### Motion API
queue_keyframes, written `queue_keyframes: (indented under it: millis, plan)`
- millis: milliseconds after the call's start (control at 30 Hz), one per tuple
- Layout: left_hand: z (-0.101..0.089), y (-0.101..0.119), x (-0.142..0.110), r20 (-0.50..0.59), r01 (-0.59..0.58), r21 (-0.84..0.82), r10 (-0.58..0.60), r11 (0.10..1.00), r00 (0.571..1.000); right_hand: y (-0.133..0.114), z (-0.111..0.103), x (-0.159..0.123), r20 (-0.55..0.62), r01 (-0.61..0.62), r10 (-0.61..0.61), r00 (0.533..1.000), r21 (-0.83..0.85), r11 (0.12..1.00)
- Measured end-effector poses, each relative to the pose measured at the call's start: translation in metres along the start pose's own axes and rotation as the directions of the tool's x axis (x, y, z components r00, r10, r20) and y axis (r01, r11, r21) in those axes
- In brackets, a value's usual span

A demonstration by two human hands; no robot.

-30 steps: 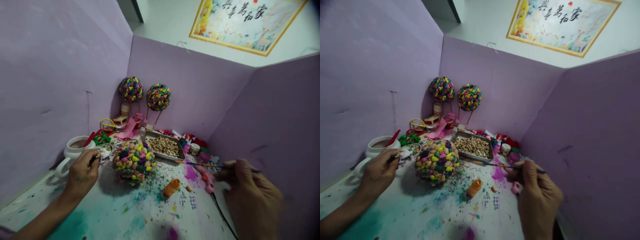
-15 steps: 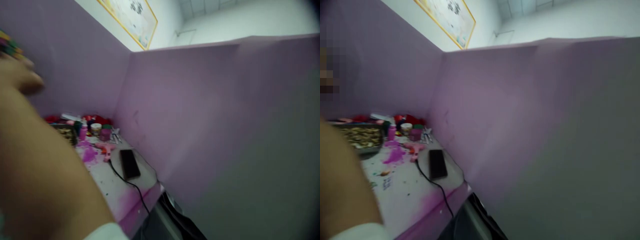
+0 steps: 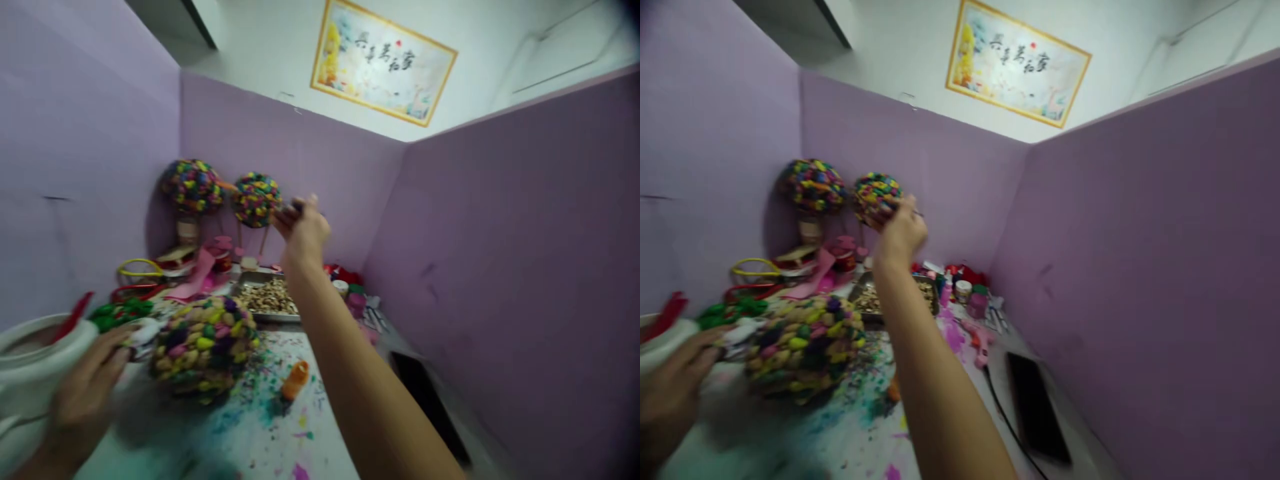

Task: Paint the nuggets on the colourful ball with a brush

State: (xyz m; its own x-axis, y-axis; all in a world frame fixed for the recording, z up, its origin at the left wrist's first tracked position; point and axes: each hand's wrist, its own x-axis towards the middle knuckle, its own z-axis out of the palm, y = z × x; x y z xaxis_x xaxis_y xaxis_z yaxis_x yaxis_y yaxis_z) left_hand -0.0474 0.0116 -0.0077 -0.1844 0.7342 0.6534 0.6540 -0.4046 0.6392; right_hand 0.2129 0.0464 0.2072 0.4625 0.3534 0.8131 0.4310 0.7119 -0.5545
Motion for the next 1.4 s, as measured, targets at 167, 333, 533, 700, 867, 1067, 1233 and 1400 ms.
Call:
queue_keyframes:
  millis: [167, 333, 533, 700, 867, 1067, 1233, 1400]
  plan:
    - [-0.009, 0.018, -0.001, 0.017, 0.108, -0.205, -0.107, 0.973, 0.994, 0.0, -0.07, -0.073, -0.128, -0.412, 0.526, 0.841, 0.478, 0.776]
    - [-0.002, 0.028, -0.002, 0.077, 0.213, -0.251, -0.2, 0.944, 0.977, 0.009, -0.112, -0.11, -0.165, -0.388, 0.525, 0.835, 0.5, 0.775]
    - [-0.002, 0.025, 0.0, 0.102, 0.213, -0.205, -0.196, 0.955, 0.975, 0.013, -0.111, -0.127, -0.114, -0.426, 0.514, 0.85, 0.423, 0.8]
    - [0.0, 0.028, 0.005, 0.093, 0.208, -0.208, -0.192, 0.956, 0.977, 0.016, -0.115, -0.13, -0.133, -0.416, 0.481, 0.867, 0.341, 0.843]
    - [0.003, 0.022, 0.008, 0.077, 0.235, -0.205, -0.224, 0.95, 0.972, 0.02, -0.115, -0.129, -0.12, -0.419, 0.481, 0.868, 0.341, 0.841]
    - [0.004, 0.021, 0.008, 0.062, 0.234, -0.193, -0.226, 0.953, 0.972, 0.018, -0.11, -0.136, -0.014, -0.459, 0.492, 0.871, 0.336, 0.823]
    - [0.004, 0.024, 0.007, 0.064, 0.248, -0.193, -0.24, 0.949, 0.969, 0.014, -0.107, -0.136, 0.02, -0.463, 0.486, 0.874, 0.338, 0.819]
    - [0.004, 0.024, 0.008, 0.063, 0.249, -0.188, -0.241, 0.95, 0.968, 0.014, -0.105, -0.137, 0.049, -0.47, 0.483, 0.874, 0.34, 0.815]
